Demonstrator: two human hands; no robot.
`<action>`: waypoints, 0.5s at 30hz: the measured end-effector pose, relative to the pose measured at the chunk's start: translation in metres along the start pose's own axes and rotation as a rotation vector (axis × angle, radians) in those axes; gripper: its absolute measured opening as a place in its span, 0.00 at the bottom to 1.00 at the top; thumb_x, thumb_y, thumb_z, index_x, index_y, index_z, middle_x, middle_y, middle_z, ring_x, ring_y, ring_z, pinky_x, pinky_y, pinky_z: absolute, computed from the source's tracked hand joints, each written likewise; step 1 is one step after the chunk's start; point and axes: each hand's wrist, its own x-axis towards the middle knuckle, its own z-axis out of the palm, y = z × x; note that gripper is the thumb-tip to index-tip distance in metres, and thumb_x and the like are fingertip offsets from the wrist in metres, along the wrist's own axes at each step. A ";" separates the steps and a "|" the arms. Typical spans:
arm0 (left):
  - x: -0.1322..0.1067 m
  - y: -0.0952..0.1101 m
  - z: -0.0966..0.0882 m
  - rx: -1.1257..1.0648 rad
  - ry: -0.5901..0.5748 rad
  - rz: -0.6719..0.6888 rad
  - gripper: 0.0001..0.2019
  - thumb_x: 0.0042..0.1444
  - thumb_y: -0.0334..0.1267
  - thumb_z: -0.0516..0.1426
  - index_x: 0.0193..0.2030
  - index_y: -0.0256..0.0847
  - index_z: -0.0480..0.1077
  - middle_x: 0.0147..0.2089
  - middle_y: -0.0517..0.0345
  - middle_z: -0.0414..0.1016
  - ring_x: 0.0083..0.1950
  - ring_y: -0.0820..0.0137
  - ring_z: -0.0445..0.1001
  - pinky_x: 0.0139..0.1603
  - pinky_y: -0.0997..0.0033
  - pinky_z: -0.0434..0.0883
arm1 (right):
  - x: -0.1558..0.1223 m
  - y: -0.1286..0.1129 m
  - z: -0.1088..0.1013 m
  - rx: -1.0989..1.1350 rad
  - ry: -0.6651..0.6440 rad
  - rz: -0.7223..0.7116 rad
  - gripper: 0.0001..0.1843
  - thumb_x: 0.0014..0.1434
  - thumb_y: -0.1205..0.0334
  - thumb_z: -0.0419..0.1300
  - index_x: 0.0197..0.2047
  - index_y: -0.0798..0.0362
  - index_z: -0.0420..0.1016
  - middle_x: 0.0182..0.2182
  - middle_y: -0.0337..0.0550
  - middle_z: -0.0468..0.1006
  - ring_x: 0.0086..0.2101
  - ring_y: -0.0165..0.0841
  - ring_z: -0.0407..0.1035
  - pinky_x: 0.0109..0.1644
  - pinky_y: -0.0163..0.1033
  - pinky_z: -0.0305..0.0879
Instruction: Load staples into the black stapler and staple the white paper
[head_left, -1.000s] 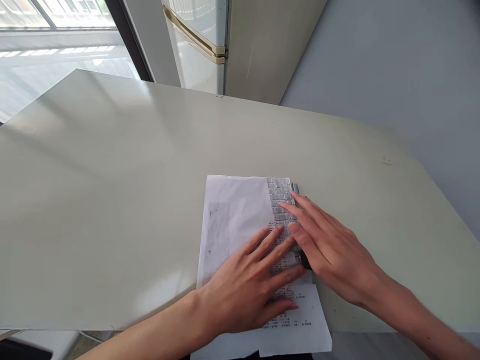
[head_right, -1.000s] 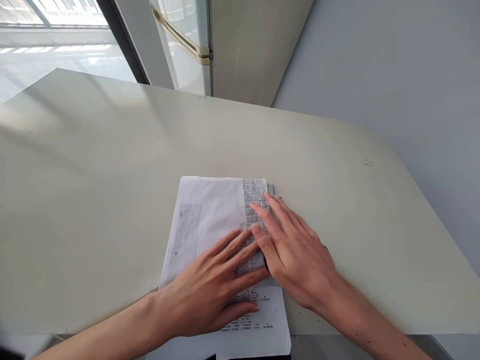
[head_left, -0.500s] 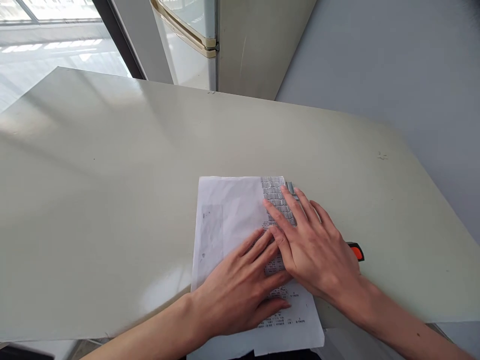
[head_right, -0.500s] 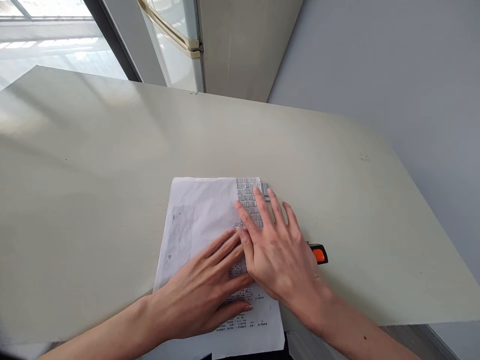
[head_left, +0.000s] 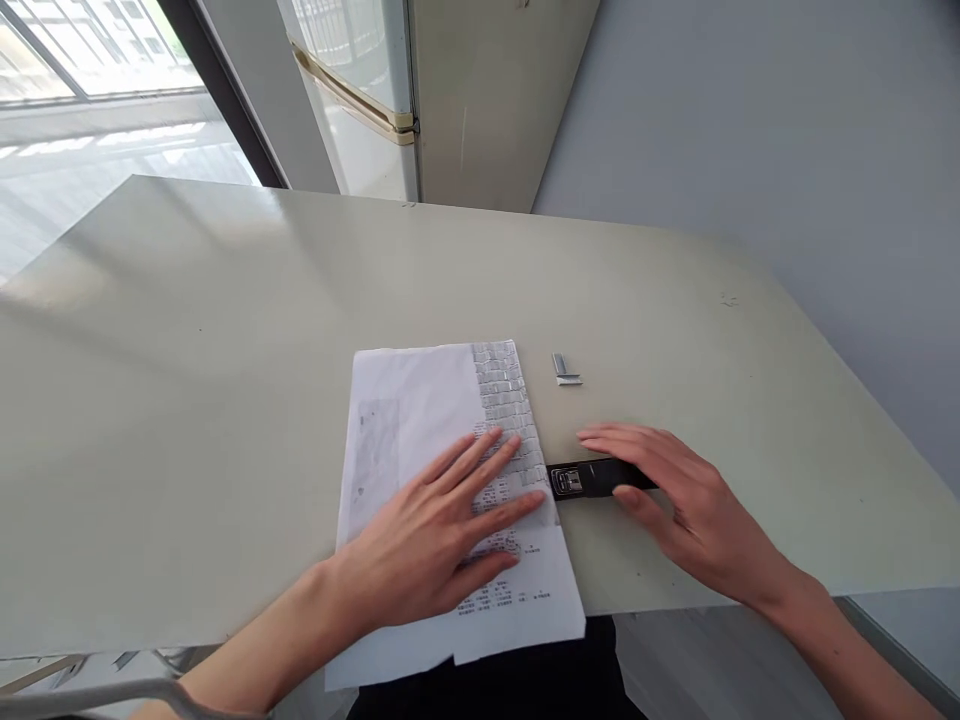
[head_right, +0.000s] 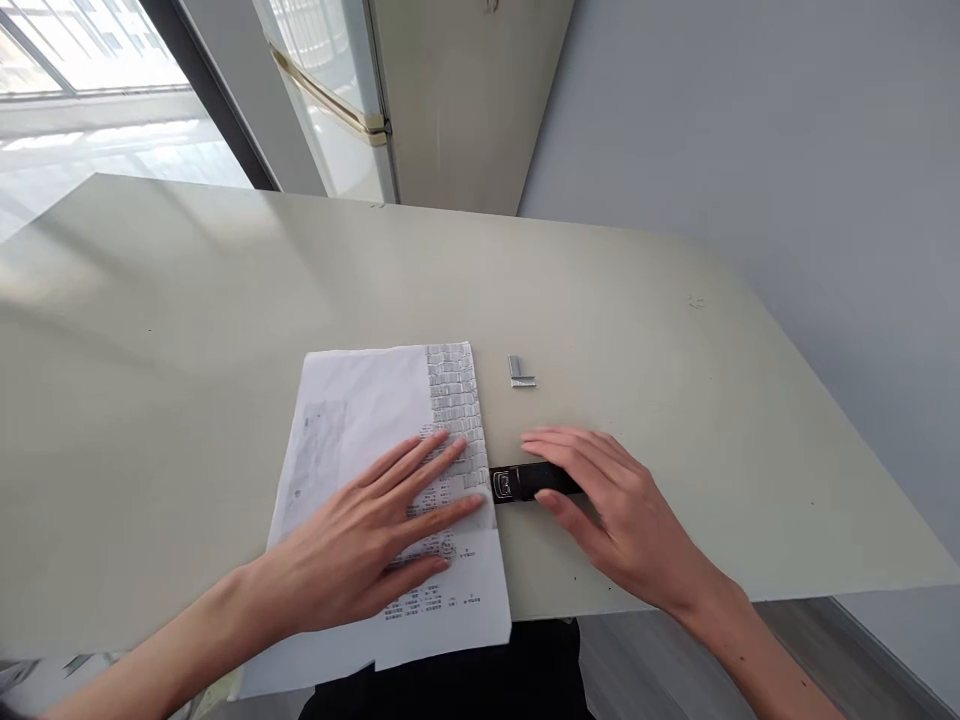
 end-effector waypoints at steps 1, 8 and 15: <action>-0.003 -0.003 -0.003 0.011 -0.001 -0.007 0.28 0.75 0.51 0.53 0.79 0.56 0.56 0.84 0.60 0.40 0.82 0.52 0.44 0.81 0.45 0.52 | -0.006 0.006 0.000 -0.011 0.015 0.009 0.21 0.75 0.48 0.54 0.67 0.37 0.69 0.62 0.43 0.78 0.62 0.46 0.72 0.65 0.55 0.72; -0.017 -0.023 -0.019 0.089 -0.019 -0.025 0.34 0.74 0.53 0.54 0.82 0.54 0.48 0.83 0.59 0.42 0.82 0.51 0.46 0.80 0.45 0.54 | -0.025 0.019 0.003 0.009 0.148 0.152 0.13 0.73 0.47 0.56 0.56 0.38 0.74 0.48 0.42 0.84 0.45 0.45 0.80 0.41 0.47 0.78; -0.025 -0.052 -0.028 0.170 -0.041 -0.048 0.33 0.74 0.53 0.54 0.81 0.55 0.49 0.83 0.61 0.44 0.82 0.54 0.48 0.81 0.43 0.50 | -0.025 0.048 -0.005 0.049 0.239 0.281 0.19 0.71 0.41 0.58 0.58 0.39 0.73 0.50 0.43 0.83 0.43 0.44 0.78 0.33 0.43 0.74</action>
